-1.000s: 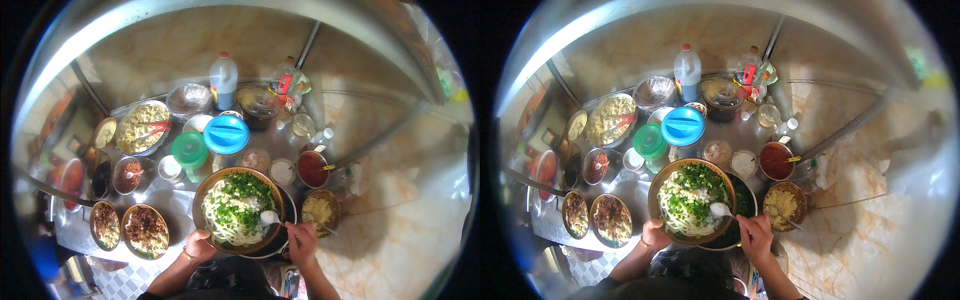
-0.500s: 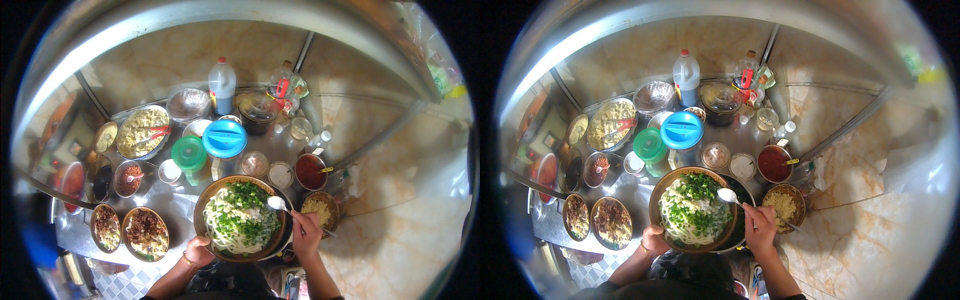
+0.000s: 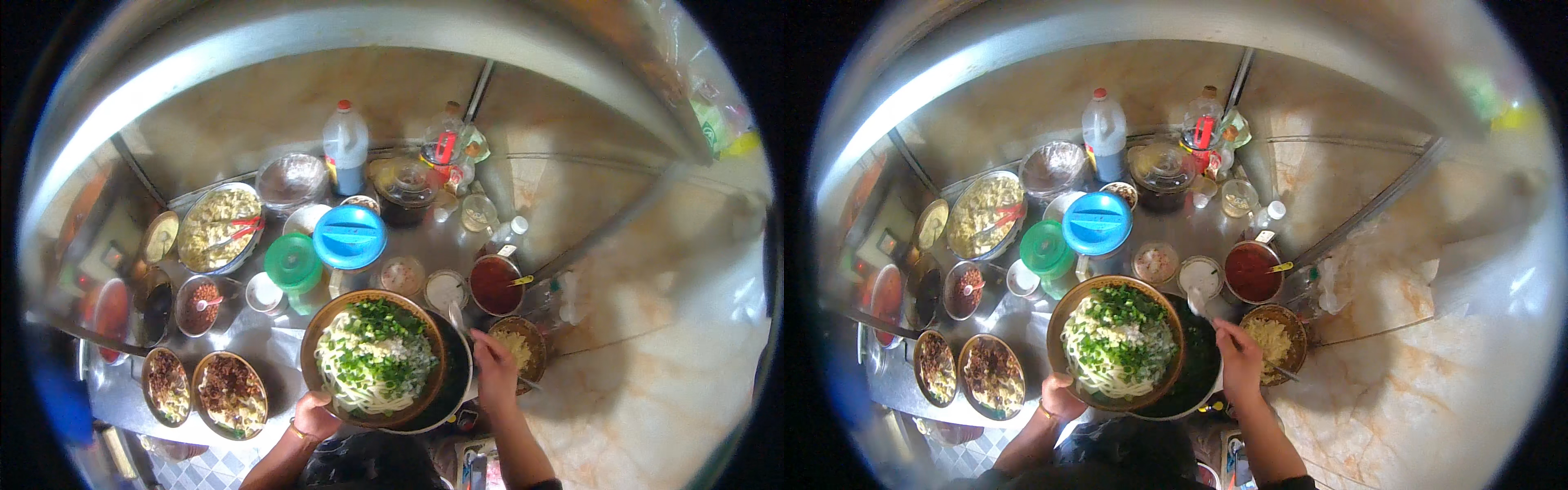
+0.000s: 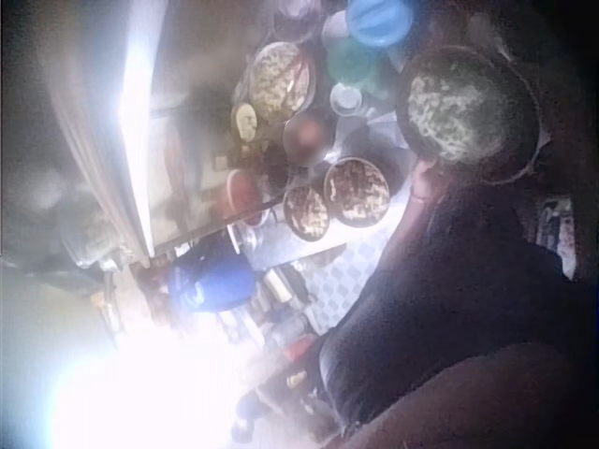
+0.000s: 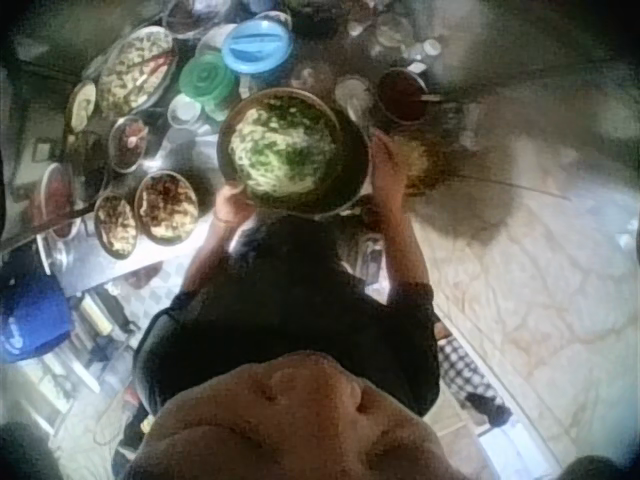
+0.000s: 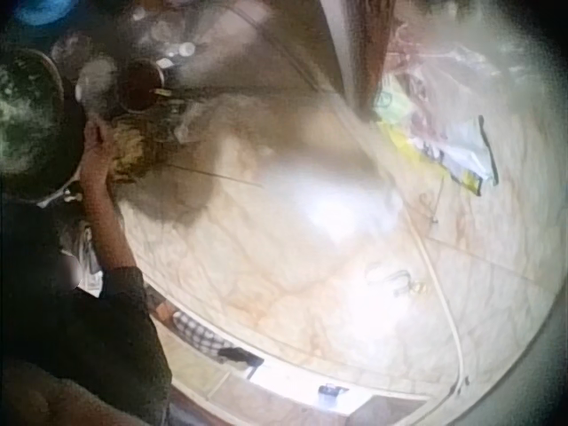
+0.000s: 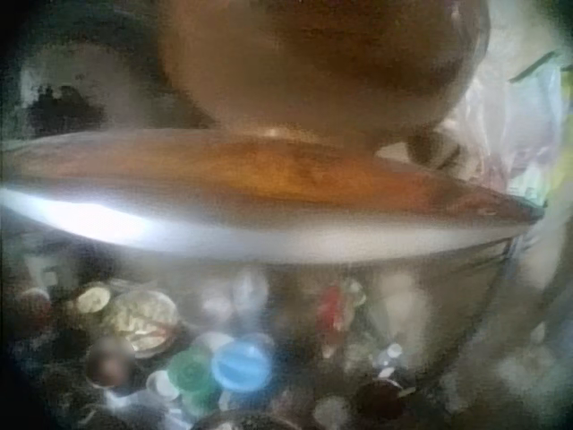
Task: The person assembles multiple noodle dishes by scooping a dark meat sauce over noodles in bowls, then adding chopped cabbage and green onions. The person uses a ladle and tongs to transfer ingredients from containers to the bowls.
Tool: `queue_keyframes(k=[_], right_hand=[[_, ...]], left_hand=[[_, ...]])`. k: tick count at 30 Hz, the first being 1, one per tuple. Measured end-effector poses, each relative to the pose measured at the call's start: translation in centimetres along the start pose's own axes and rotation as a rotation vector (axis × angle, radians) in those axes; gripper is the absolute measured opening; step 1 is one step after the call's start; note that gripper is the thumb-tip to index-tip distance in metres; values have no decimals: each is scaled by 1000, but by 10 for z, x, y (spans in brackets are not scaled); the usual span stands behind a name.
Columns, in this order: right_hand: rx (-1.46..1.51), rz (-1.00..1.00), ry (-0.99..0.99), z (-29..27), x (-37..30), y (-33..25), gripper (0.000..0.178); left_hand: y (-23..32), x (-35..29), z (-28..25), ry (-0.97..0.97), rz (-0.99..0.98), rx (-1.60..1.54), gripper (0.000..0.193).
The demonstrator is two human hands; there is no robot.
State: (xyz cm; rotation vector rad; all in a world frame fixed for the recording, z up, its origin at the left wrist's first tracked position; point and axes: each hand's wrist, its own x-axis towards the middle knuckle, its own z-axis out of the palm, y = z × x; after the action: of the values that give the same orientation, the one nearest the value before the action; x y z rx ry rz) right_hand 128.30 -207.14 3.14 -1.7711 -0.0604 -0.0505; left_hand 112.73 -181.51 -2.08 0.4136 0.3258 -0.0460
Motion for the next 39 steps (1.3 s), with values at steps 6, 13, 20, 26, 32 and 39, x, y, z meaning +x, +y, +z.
queue_keyframes(k=[6,13,20,26,32,39], right_hand=[[-752,-474,-66,-8,83,60,19],[-1277,-632,157,-76,196,93,23],[-1479,-416,-185,-87,204,100,20],[-1364,-272,-168,-96,180,93,18],[-1234,-323,-198,-90,175,107,25],[-716,-247,-124,-93,170,139,28]], left_hand=[[-4,6,5,15,31,42,75],[-7,15,11,64,7,4,74],[-1,19,7,34,14,5,74],[-8,29,7,11,-56,52,73],[-22,45,15,0,-99,98,71],[-28,55,12,-31,-157,88,70]])
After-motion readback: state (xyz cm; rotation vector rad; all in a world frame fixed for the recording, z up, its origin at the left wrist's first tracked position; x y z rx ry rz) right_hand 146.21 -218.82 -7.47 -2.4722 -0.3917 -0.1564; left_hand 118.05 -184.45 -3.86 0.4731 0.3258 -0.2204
